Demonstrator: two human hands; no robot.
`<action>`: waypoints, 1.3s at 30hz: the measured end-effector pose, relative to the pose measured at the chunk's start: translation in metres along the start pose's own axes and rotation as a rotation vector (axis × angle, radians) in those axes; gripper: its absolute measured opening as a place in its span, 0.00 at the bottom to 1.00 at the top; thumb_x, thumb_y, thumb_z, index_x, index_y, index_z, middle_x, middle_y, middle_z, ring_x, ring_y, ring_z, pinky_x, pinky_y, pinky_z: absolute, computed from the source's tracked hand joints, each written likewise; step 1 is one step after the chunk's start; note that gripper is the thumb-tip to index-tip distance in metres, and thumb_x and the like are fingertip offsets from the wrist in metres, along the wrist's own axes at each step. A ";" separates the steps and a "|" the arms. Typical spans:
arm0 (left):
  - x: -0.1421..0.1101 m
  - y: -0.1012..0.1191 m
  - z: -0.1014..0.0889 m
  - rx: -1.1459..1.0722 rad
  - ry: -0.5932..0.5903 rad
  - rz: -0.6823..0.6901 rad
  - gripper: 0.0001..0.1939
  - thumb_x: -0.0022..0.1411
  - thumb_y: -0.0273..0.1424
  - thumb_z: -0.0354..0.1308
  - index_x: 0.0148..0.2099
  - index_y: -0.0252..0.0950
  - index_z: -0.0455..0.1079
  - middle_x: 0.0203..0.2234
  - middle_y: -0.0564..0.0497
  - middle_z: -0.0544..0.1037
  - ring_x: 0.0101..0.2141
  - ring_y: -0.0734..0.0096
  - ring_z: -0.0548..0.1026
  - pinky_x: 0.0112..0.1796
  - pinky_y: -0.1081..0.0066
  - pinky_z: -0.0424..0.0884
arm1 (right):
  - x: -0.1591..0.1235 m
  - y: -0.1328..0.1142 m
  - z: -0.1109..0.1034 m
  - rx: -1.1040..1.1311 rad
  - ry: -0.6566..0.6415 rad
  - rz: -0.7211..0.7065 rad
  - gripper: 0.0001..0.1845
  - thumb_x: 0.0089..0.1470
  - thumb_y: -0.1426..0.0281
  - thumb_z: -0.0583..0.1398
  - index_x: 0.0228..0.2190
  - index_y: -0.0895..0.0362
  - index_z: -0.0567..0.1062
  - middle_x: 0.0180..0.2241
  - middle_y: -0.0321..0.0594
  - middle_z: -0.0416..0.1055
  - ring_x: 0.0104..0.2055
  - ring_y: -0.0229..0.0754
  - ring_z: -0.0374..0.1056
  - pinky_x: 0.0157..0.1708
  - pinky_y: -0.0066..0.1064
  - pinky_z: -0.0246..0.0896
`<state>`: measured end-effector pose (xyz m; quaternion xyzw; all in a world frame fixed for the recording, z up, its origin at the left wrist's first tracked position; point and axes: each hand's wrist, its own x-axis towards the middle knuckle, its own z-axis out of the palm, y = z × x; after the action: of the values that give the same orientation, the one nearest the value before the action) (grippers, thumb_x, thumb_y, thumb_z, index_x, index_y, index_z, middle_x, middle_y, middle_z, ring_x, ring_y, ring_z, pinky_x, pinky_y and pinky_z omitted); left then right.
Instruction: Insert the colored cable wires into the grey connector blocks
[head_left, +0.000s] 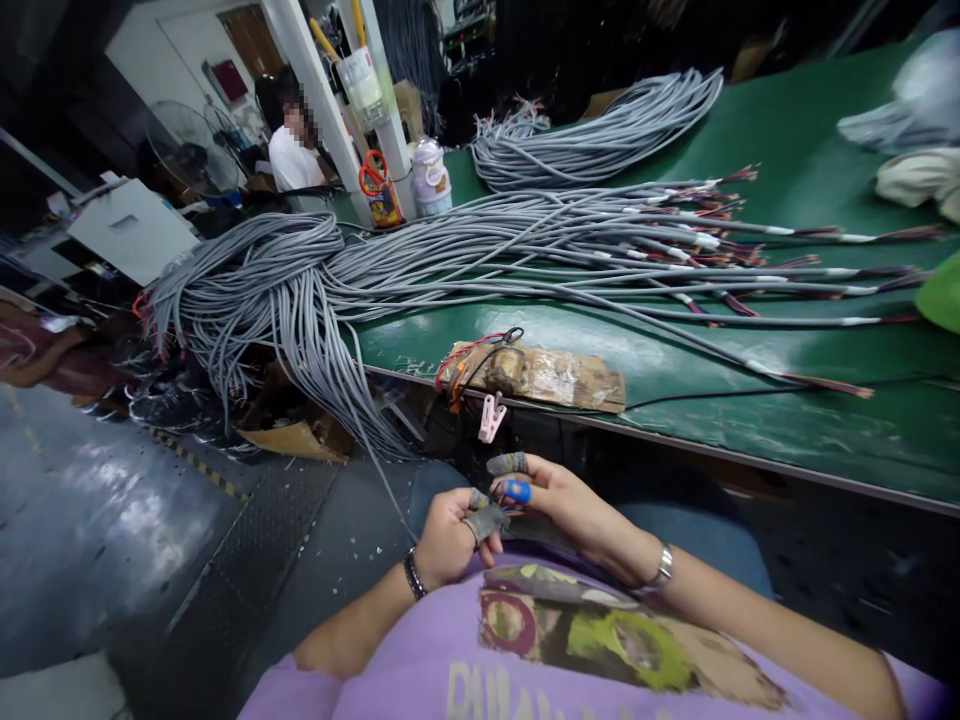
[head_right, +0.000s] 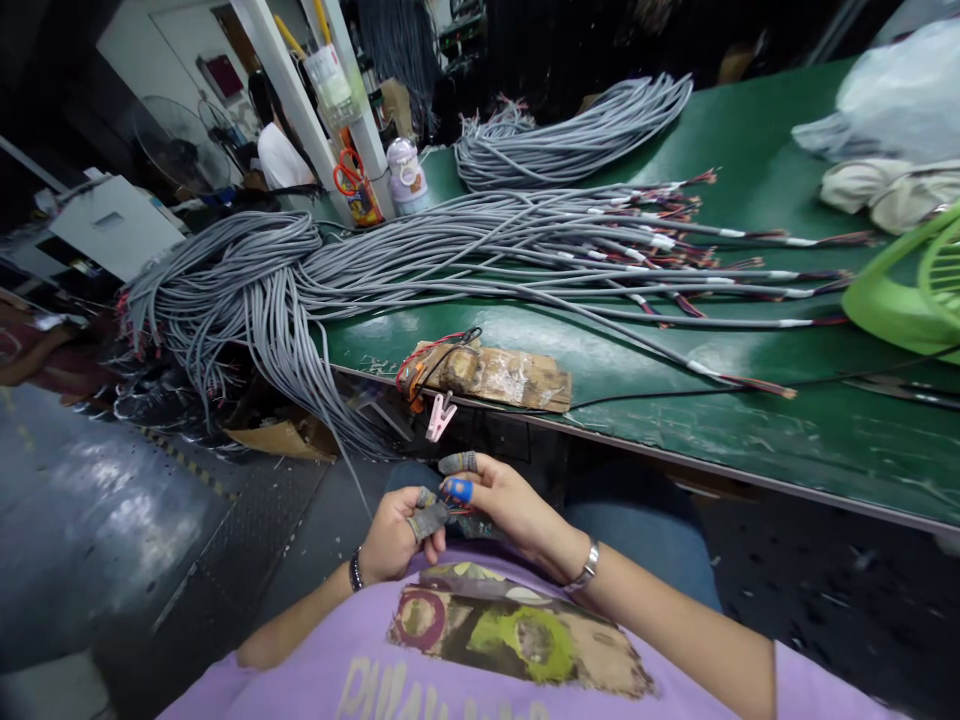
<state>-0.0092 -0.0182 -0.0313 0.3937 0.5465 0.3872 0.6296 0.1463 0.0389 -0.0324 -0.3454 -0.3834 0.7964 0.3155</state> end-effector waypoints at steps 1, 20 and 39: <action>0.000 0.001 0.001 0.009 -0.003 0.002 0.19 0.49 0.44 0.63 0.23 0.34 0.64 0.12 0.54 0.71 0.11 0.79 0.65 0.14 0.80 0.58 | 0.000 0.001 0.000 -0.017 -0.025 -0.009 0.22 0.36 0.62 0.70 0.34 0.59 0.72 0.26 0.35 0.70 0.27 0.35 0.63 0.29 0.29 0.56; 0.006 -0.006 0.002 0.255 -0.058 -0.019 0.15 0.49 0.40 0.61 0.23 0.35 0.64 0.12 0.55 0.69 0.12 0.79 0.65 0.15 0.78 0.60 | -0.006 0.001 0.007 0.303 -0.060 -0.049 0.16 0.41 0.69 0.66 0.35 0.54 0.71 0.24 0.30 0.62 0.24 0.32 0.58 0.25 0.27 0.54; -0.001 0.002 0.000 0.064 -0.044 -0.001 0.16 0.50 0.42 0.61 0.24 0.34 0.65 0.12 0.53 0.72 0.12 0.78 0.67 0.15 0.78 0.55 | 0.005 -0.005 0.003 -0.314 -0.129 -0.064 0.17 0.42 0.58 0.66 0.23 0.59 0.70 0.22 0.34 0.69 0.25 0.36 0.62 0.28 0.29 0.57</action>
<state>-0.0095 -0.0185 -0.0294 0.4218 0.5449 0.3603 0.6288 0.1422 0.0439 -0.0278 -0.3262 -0.5331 0.7369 0.2575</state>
